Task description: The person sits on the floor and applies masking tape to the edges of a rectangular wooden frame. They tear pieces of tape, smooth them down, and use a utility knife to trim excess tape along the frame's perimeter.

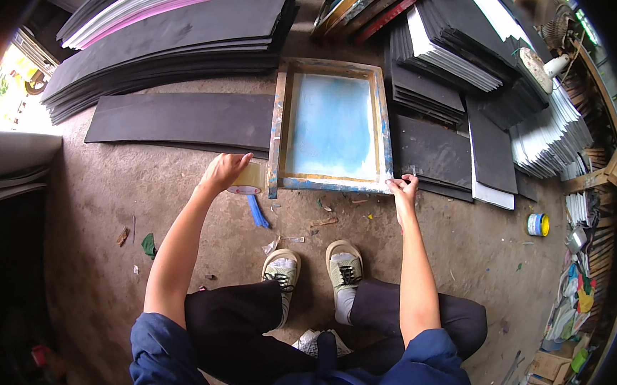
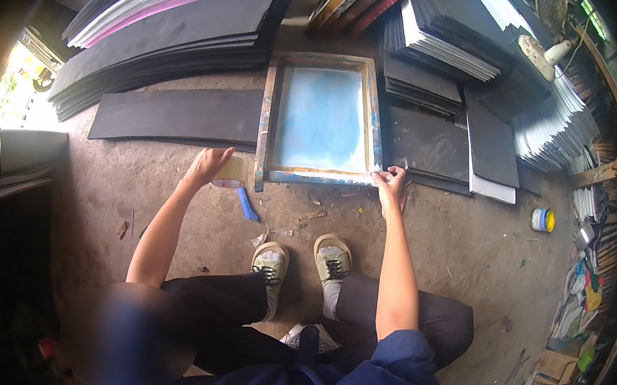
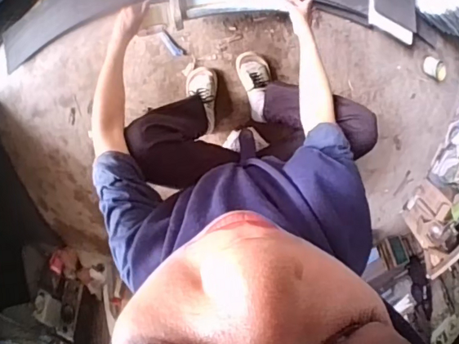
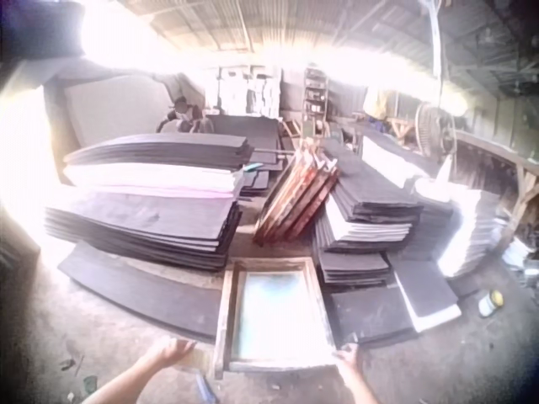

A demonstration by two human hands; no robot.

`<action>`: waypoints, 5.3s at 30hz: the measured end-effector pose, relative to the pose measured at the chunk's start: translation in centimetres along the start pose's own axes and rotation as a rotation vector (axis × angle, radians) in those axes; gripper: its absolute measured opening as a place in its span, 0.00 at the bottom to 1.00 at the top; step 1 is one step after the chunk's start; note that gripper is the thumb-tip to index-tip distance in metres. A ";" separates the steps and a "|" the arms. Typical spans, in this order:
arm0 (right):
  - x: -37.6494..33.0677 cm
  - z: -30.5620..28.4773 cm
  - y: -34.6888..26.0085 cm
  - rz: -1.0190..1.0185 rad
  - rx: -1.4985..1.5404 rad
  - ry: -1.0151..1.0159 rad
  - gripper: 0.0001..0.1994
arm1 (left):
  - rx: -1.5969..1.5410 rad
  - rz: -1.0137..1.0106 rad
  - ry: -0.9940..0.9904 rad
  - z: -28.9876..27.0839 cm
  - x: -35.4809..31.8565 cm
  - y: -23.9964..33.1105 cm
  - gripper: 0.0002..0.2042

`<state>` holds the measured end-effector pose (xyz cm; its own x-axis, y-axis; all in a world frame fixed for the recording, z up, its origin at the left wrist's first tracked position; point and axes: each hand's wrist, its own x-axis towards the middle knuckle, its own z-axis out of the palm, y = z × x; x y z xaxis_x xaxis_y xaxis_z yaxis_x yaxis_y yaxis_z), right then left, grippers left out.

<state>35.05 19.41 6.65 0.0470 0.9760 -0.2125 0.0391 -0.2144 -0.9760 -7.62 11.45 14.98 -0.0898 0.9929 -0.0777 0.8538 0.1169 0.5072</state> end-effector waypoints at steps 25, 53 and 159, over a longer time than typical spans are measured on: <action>-11.2 13.3 -29.9 -0.879 -0.777 -0.591 0.17 | -0.303 0.088 -0.448 6.8 -7.1 -2.8 0.24; -17.9 2.3 -35.5 -1.117 -1.003 -0.367 0.10 | -0.745 0.613 -0.180 -10.1 -5.9 28.0 0.29; -14.3 4.1 -29.0 -0.773 -0.182 -0.427 0.17 | -0.197 0.798 0.646 -11.3 -6.2 26.9 0.13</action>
<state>29.18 11.87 37.83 -0.4311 0.7735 0.4645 0.0653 0.5402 -0.8390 10.10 8.70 38.78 0.1568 0.5983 0.7858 0.6923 -0.6340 0.3446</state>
